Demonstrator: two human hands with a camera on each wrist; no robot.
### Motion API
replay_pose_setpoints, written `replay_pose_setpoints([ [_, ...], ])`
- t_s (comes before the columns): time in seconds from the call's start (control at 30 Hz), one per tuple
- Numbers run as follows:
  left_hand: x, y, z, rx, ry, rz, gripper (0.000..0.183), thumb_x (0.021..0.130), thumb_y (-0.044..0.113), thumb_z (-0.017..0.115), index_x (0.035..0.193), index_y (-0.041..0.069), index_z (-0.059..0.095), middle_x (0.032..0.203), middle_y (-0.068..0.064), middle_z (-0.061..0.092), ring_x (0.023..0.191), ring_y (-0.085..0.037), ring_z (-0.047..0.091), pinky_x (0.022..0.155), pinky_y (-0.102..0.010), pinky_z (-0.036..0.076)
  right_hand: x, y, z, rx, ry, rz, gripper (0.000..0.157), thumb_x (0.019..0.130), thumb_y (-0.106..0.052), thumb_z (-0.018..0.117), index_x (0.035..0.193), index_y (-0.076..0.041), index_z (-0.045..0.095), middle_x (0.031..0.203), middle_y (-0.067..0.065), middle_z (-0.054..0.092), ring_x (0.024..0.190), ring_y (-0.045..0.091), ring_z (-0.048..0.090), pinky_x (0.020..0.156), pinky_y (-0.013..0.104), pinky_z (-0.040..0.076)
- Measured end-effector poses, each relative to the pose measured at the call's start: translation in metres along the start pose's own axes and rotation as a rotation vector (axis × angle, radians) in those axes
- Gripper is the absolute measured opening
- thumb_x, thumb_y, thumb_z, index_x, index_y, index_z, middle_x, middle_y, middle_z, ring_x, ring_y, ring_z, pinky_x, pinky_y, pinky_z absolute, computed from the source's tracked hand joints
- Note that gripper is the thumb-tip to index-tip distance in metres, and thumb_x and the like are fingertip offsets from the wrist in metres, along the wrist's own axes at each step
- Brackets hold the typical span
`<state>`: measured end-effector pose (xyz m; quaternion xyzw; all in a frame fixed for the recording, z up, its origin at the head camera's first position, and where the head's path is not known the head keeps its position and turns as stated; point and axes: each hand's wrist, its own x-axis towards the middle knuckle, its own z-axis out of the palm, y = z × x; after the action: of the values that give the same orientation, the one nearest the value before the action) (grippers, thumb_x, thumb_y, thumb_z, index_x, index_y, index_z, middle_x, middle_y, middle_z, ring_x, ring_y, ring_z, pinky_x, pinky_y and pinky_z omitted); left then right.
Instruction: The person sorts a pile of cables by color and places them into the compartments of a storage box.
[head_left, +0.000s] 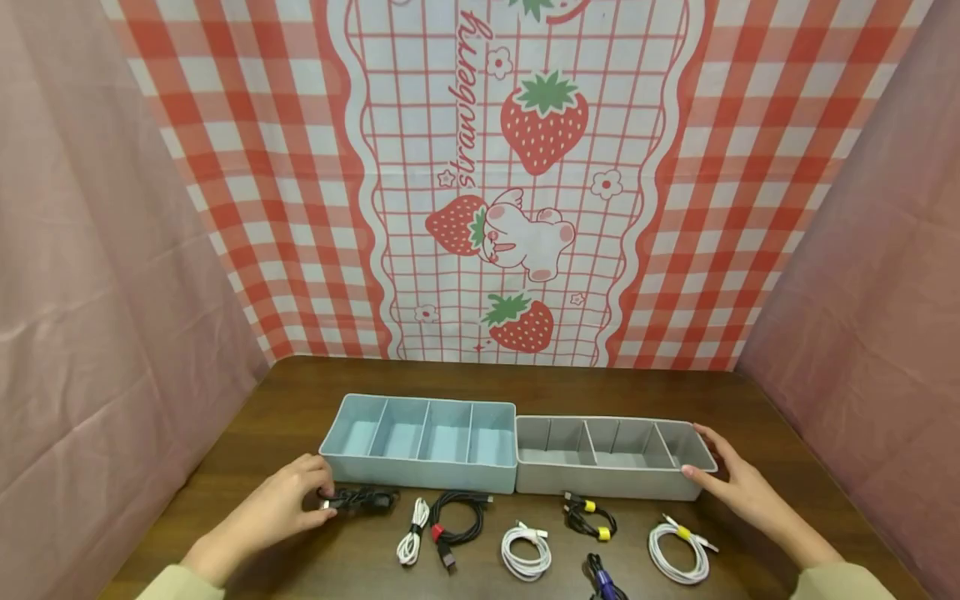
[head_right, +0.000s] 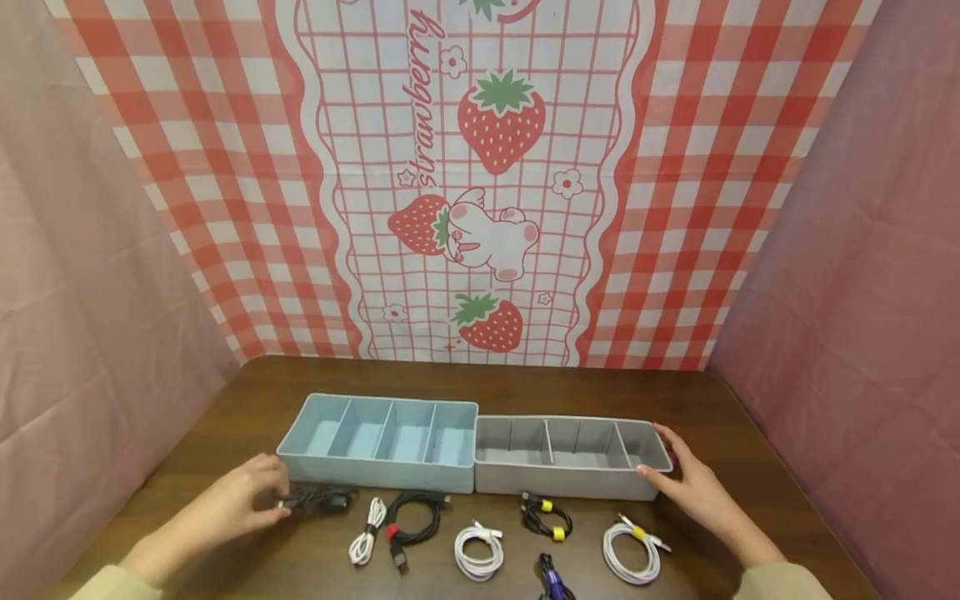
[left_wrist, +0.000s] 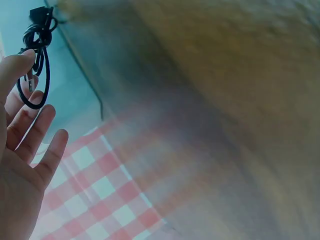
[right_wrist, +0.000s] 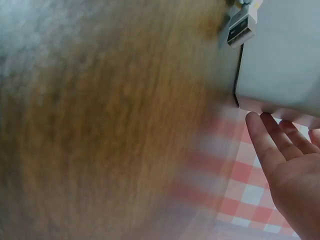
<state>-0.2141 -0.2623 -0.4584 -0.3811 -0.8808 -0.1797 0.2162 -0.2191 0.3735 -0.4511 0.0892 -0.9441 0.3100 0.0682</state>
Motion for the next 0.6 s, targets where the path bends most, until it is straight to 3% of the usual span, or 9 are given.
replay_pose_setpoints([
  [0.27,0.012,0.008,-0.011,-0.004,0.037,0.024,0.030,0.062,0.014,0.085,0.076,0.021,0.059,0.082,0.015,0.050,0.078,0.000,0.046,0.066,-0.013,0.040,0.001,0.001,0.000,-0.003,0.003,0.001,0.074,0.090,-0.032,0.063,0.147,-0.005,0.024,0.126,0.029,0.047,0.109,0.046,0.051,0.078,0.054,0.045],
  [0.6,0.023,0.011,-0.011,0.009,0.075,0.035,0.029,0.061,0.017,0.085,0.077,0.020,0.060,0.083,0.015,0.051,0.080,0.000,0.048,0.076,-0.014,0.039,0.001,0.003,0.001,0.009,0.002,0.010,0.074,0.090,-0.031,0.063,0.147,-0.005,0.023,0.127,0.030,0.047,0.109,0.045,0.051,0.077,0.049,0.047],
])
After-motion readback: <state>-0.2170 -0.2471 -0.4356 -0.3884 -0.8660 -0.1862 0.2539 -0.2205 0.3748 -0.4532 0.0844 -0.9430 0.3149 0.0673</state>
